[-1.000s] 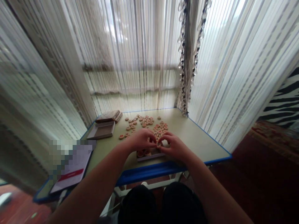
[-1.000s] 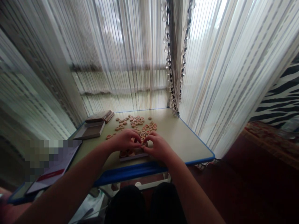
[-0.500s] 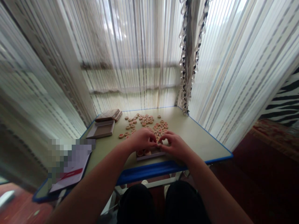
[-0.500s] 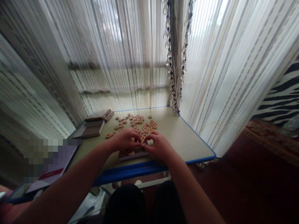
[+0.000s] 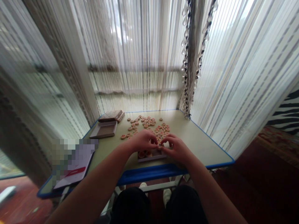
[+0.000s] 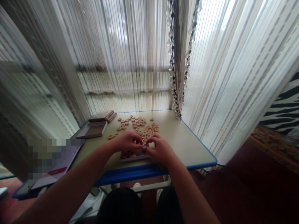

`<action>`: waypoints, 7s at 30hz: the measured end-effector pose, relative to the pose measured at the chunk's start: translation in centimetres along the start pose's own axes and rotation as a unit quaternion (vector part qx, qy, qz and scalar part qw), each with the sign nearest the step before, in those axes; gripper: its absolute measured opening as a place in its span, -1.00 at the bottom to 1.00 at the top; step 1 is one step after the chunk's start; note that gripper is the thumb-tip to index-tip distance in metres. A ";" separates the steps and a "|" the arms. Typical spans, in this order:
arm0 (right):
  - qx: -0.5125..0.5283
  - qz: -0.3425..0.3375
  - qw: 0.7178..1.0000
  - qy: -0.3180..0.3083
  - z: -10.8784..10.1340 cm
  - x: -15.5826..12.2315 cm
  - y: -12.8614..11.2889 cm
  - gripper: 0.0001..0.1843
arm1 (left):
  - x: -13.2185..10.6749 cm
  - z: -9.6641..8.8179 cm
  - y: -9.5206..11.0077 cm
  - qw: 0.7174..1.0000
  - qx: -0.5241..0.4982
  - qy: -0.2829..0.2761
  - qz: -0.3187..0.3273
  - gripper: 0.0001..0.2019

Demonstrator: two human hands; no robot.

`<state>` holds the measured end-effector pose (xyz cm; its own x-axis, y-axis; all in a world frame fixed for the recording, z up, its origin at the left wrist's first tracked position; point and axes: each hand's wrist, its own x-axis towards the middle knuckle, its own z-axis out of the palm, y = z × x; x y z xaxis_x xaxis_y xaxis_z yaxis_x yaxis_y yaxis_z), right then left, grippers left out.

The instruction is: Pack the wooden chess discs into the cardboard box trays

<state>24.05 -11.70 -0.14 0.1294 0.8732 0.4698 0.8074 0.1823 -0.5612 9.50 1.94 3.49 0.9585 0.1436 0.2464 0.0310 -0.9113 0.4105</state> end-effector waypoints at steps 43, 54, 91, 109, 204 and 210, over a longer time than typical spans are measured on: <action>-0.227 0.134 0.964 0.046 0.9 3.1 3.6 -0.72 | -0.1 0.1 -0.9 0.980 0.085 0.178 -0.021 -0.62; -0.185 0.246 0.948 0.076 0.6 3.3 3.4 -0.75 | -0.1 0.1 -1.4 0.980 0.068 0.185 -0.037 -0.61; 0.340 0.081 0.936 0.049 0.6 0.4 0.0 -0.65 | -0.2 0.3 0.1 0.985 -0.135 0.104 -0.007 -0.70; 0.021 -0.075 0.996 0.046 0.3 -1.1 -0.6 -0.75 | -5.3 1.2 3.6 0.966 0.026 0.257 -0.020 -0.72; -0.078 -0.102 0.992 0.016 0.0 -1.4 -1.2 -0.87 | -5.6 4.2 5.4 0.966 0.175 0.189 0.020 -0.83; -0.070 -0.096 0.992 0.031 -0.1 -1.4 -1.2 -0.88 | -5.5 4.2 5.3 0.968 0.164 0.188 0.020 -0.81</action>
<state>23.00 -13.19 -0.07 -0.0024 0.7984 0.6022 0.8918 0.2742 -0.3600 5.57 -5.37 0.59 0.7917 0.1804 0.5836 0.1446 -0.9836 0.1078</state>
